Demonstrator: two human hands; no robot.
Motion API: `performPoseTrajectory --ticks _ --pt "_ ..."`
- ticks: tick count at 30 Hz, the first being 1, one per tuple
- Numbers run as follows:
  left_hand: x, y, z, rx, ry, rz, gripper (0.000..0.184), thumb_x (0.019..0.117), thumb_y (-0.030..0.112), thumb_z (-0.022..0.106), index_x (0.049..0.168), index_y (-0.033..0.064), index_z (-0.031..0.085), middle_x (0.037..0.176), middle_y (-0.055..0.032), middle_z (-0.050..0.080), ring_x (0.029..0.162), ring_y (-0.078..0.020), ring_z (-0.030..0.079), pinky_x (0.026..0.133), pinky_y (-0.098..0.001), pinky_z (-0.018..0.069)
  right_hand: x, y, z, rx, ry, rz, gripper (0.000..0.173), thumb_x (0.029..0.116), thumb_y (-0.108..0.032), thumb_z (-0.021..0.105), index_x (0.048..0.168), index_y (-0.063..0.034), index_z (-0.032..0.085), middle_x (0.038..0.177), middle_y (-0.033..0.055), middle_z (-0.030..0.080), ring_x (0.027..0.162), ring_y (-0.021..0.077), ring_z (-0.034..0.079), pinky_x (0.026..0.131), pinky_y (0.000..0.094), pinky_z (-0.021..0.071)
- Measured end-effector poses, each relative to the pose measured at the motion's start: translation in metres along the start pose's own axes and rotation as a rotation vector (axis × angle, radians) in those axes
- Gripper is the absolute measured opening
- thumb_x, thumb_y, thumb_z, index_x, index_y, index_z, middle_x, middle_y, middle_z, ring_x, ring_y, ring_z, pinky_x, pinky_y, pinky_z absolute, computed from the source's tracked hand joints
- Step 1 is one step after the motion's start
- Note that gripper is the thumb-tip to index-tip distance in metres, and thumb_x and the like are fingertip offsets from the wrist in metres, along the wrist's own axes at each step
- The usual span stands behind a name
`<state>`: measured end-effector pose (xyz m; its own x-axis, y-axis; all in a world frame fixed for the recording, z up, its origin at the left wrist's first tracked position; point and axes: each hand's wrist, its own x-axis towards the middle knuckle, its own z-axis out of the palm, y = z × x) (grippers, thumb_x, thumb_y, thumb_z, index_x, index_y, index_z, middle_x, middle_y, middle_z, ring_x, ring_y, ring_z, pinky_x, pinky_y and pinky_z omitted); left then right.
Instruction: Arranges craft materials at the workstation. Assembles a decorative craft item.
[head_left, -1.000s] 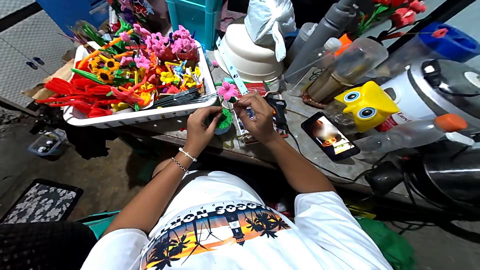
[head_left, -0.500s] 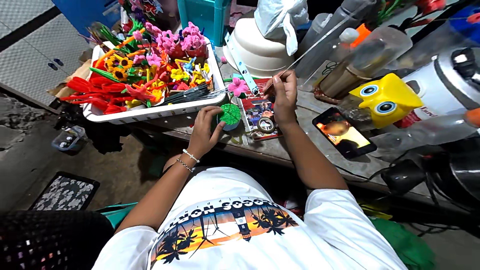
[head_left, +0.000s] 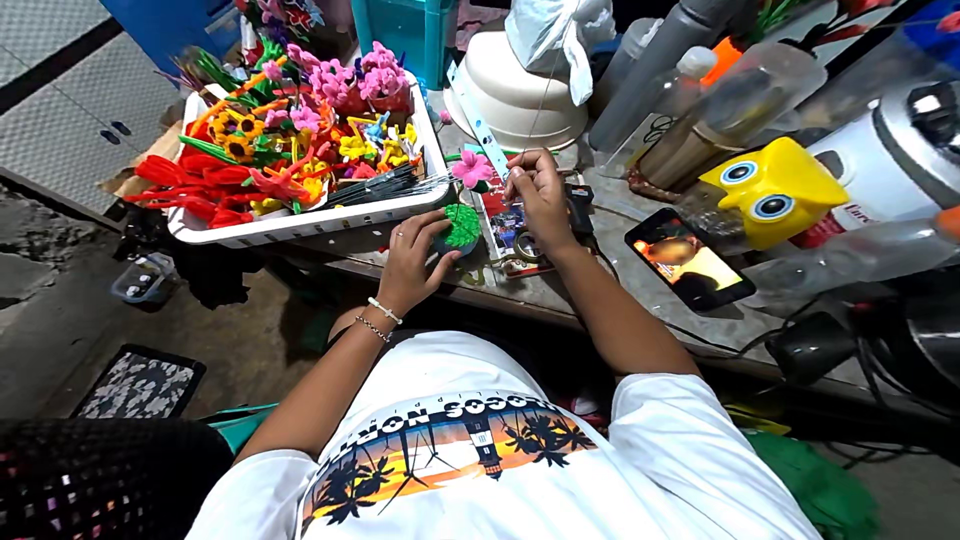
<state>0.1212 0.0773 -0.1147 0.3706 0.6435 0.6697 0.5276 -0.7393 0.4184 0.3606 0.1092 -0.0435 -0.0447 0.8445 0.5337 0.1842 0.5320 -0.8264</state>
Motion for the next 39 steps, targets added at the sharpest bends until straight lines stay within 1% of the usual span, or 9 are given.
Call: performPoseTrajectory --ticks 3,5,12,15,17,24,28,32,39 --pt "-0.0001 -0.001 0.0014 0.02 0.005 0.027 0.044 0.1002 0.036 0.063 0.131 0.0051 0.065 0.142 -0.0137 0.059 0.135 -0.0304 0.052 0.117 -0.0495 0.0351 -0.0029 -0.0019 0.0039 -0.012 -0.033 0.007 0.018 0.1074 -0.01 0.043 0.117 0.0017 0.053 0.088 0.0037 0.062 0.076 0.0093 0.064 0.073 0.0294 0.0572" --pt "0.0004 -0.0005 0.0013 0.024 0.007 0.034 0.043 0.1002 0.036 0.063 0.131 0.006 0.066 0.141 -0.0133 0.06 0.135 -0.0301 0.052 0.117 -0.0495 0.0357 -0.0041 -0.0005 0.0052 -0.008 -0.038 0.004 0.019 0.1076 -0.01 0.044 0.118 0.0022 0.054 0.091 0.0049 0.061 0.075 0.0092 0.063 0.071 0.0282 0.057" --pt "0.0001 -0.0009 0.0012 0.035 -0.005 0.032 0.042 0.1007 0.035 0.062 0.133 0.0087 0.066 0.142 -0.0123 0.06 0.135 -0.0307 0.052 0.116 -0.05 0.0359 -0.0056 0.0024 0.0084 -0.003 -0.045 0.009 0.019 0.1068 -0.011 0.046 0.118 0.0016 0.054 0.091 0.004 0.062 0.074 0.008 0.063 0.068 0.0261 0.056" --pt "-0.0001 -0.0017 0.0022 0.039 -0.003 0.029 0.042 0.1009 0.036 0.062 0.134 0.01 0.067 0.142 -0.011 0.06 0.135 -0.0302 0.052 0.116 -0.0497 0.036 -0.0053 0.0042 0.0088 0.003 -0.046 0.0 0.02 0.1065 -0.011 0.049 0.12 0.0019 0.055 0.098 0.0065 0.063 0.075 0.0089 0.064 0.068 0.0258 0.0568" --pt "-0.0004 -0.0021 0.0023 0.041 -0.003 0.028 0.042 0.101 0.035 0.062 0.134 0.0101 0.067 0.142 -0.011 0.06 0.135 -0.0301 0.052 0.116 -0.0497 0.0356 -0.0052 0.0055 0.0096 0.003 -0.046 -0.01 0.02 0.1063 -0.01 0.049 0.121 0.0024 0.054 0.099 0.0072 0.063 0.075 0.0091 0.064 0.067 0.026 0.0569" --pt "0.0007 -0.001 0.0013 0.037 -0.004 0.027 0.041 0.1006 0.035 0.062 0.133 0.0105 0.067 0.142 -0.0112 0.06 0.135 -0.0298 0.052 0.116 -0.0506 0.0364 -0.0048 0.0034 0.0092 -0.013 -0.053 -0.01 0.022 0.1061 -0.011 0.05 0.122 0.0028 0.054 0.098 0.0073 0.064 0.075 0.0095 0.064 0.067 0.0262 0.0566" --pt "0.0002 -0.0007 0.0011 0.031 0.001 0.031 0.04 0.101 0.035 0.062 0.133 0.0106 0.068 0.142 -0.011 0.06 0.134 -0.0291 0.053 0.115 -0.0501 0.0363 -0.0059 0.0037 0.0089 -0.015 -0.052 0.0 0.027 0.1056 -0.01 0.049 0.129 0.0024 0.055 0.094 0.0064 0.063 0.074 0.0104 0.063 0.068 0.0271 0.0569" --pt "0.0004 -0.0031 0.0014 0.012 0.026 0.041 0.037 0.1018 0.033 0.06 0.13 0.01 0.069 0.141 -0.0097 0.061 0.133 -0.0268 0.053 0.116 -0.0486 0.0355 -0.0051 0.0009 0.0085 -0.019 -0.051 0.002 0.028 0.1044 -0.008 0.05 0.13 0.0018 0.055 0.097 0.0074 0.064 0.077 0.0108 0.063 0.07 0.027 0.0563" --pt "-0.0001 -0.0019 0.0024 0.017 0.013 0.029 0.037 0.1013 0.031 0.061 0.131 0.0097 0.068 0.142 -0.0105 0.06 0.133 -0.0279 0.054 0.115 -0.0489 0.0363 -0.0066 0.0025 0.0087 -0.009 -0.041 0.006 0.028 0.1034 -0.006 0.051 0.13 0.0019 0.055 0.098 0.0079 0.064 0.078 0.0112 0.064 0.071 0.0274 0.0569"
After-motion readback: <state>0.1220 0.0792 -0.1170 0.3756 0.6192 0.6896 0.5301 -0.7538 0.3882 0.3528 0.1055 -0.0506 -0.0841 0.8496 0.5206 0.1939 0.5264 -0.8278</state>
